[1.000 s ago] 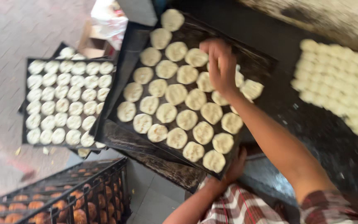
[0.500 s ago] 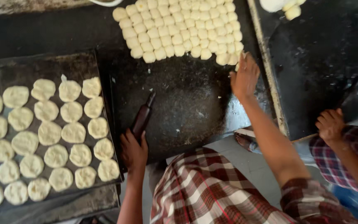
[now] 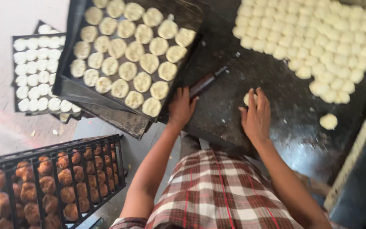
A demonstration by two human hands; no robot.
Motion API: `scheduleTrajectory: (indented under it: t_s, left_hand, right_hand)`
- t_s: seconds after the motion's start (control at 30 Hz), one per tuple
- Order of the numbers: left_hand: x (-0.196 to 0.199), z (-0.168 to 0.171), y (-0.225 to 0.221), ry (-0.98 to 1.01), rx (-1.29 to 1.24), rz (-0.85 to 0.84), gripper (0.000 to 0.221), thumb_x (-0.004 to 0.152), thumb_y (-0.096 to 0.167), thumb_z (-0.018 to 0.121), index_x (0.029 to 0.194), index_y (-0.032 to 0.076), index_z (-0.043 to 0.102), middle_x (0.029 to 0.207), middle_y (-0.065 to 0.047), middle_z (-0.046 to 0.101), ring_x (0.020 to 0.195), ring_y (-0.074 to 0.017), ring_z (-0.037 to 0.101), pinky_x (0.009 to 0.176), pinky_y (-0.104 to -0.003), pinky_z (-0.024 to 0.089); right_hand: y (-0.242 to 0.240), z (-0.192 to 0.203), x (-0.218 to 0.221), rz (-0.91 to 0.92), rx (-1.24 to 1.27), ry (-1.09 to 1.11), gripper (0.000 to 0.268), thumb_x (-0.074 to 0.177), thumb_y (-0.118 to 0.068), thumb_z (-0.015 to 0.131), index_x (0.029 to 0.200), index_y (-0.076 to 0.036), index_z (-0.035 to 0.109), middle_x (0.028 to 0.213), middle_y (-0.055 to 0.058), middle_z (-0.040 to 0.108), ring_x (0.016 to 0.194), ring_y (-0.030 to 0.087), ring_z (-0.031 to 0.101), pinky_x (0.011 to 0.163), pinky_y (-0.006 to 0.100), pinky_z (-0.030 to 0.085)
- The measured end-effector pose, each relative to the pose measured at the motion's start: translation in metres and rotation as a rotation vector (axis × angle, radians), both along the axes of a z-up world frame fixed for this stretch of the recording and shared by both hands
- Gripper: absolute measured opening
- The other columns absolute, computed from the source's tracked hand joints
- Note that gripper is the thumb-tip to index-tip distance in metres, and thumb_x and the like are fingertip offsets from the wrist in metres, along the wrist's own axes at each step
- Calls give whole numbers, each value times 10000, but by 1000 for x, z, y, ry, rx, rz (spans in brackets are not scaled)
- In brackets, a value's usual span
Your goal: The person prepares small portions of dough by hand, using a rolling pin to flatten individual pieces before placing them onto a metal baking tray.
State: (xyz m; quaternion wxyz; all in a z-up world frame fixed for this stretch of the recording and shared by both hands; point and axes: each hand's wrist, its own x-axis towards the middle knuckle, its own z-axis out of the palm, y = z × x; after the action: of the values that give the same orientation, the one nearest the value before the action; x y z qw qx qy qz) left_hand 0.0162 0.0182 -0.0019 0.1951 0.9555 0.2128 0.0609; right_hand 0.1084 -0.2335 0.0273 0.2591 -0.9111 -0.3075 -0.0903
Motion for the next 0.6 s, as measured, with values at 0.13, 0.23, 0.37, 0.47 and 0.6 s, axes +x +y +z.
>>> scheduleTrajectory:
  t_s: [0.13, 0.23, 0.37, 0.47, 0.6]
  left_hand:
    - [-10, -9, -6, 32, 17, 23, 529, 991, 409, 660, 1361, 58, 519, 1178, -181, 569, 1056, -389, 637, 797, -517, 557]
    - [-13, -10, -6, -48, 69, -14, 588, 943, 411, 673, 1373, 40, 519, 1178, -199, 562, 1043, -405, 624, 784, -520, 552]
    - [-10, -13, -5, -36, 31, -11, 610, 947, 455, 686, 1373, 42, 541, 1200, -182, 571, 1042, -400, 634, 775, -517, 550]
    - [-11, -7, -6, -71, 34, -31, 667, 880, 516, 735, 1322, 43, 573, 1160, -171, 610, 997, -401, 656, 747, -519, 549]
    - [22, -1, 15, -110, 35, -179, 630, 877, 578, 758, 1215, 60, 638, 1103, -138, 674, 892, -381, 699, 693, -490, 565]
  right_hand:
    - [1, -12, 27, 87, 15, 123, 289, 1032, 27, 625, 1304, -18, 710, 1380, 123, 638, 1337, 321, 547, 1140, 411, 484]
    - [13, -21, 20, 320, 106, 120, 236, 1019, 16, 630, 1229, -83, 675, 1435, 61, 608, 1491, 248, 504, 1269, 410, 447]
    - [11, -26, -7, 475, 5, 158, 698, 931, -158, 621, 1537, 16, 322, 1633, 197, 268, 1517, 395, 258, 1238, 534, 226]
    - [17, -16, -28, 419, -113, 115, 795, 940, -399, 620, 1483, 112, 345, 1596, 265, 294, 1492, 451, 299, 1211, 564, 233]
    - [27, 3, -14, 316, -223, 386, 526, 1037, -322, 586, 1444, 7, 533, 1433, 234, 565, 1277, 413, 558, 1040, 525, 403]
